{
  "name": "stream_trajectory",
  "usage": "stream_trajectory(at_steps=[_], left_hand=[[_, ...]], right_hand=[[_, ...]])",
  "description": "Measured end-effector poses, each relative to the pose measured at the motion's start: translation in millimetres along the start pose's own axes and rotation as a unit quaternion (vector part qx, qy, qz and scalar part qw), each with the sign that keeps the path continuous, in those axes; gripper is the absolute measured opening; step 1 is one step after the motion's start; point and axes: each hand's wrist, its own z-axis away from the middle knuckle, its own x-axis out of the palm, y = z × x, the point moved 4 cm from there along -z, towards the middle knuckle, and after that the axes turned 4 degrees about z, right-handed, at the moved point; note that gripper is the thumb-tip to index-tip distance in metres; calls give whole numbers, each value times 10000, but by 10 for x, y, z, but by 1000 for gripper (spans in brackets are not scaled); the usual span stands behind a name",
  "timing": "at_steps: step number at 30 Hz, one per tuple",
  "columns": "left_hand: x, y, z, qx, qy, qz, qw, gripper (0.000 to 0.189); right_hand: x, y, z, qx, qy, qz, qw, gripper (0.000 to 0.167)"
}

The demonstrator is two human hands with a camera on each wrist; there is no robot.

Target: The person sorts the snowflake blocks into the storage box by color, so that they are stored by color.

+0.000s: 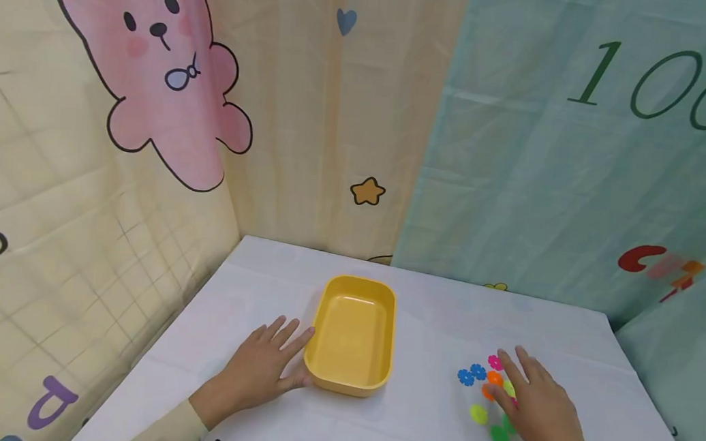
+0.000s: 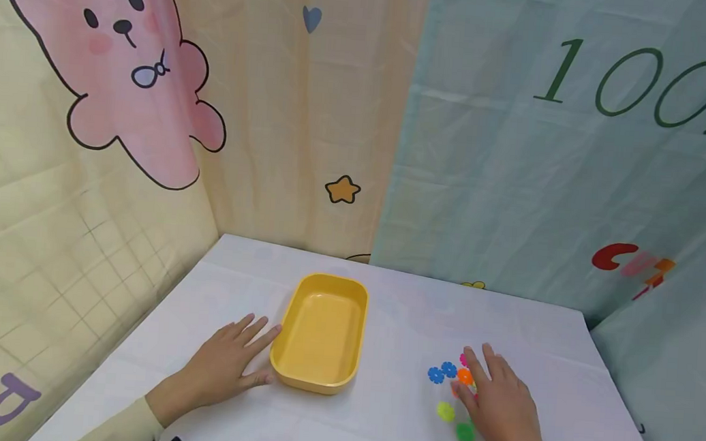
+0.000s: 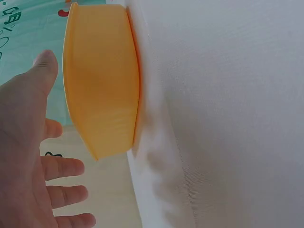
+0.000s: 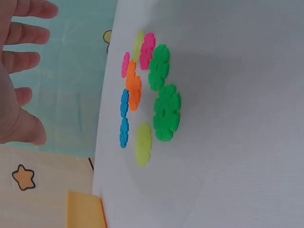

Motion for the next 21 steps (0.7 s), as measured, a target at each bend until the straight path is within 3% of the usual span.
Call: stream_trajectory(at_steps=[3,10,16,21], left_hand=[[4,8,-8,-121,-96,196,9997,83],[12,18,-25,-151,70,310,9994,84],[40,32,-40,-118,53,372,9992,83],[56,54,-42,-179,-32,432,9989,82]], right_hand=[[-2,87,-45,199,-136,-146,9996,72],[45,279,-137,516,-292,-497,9970,60],[207,477,-241,782,-1013,-861,9880,65],[434,656,-334,999,-1822,-1278,9698,75]])
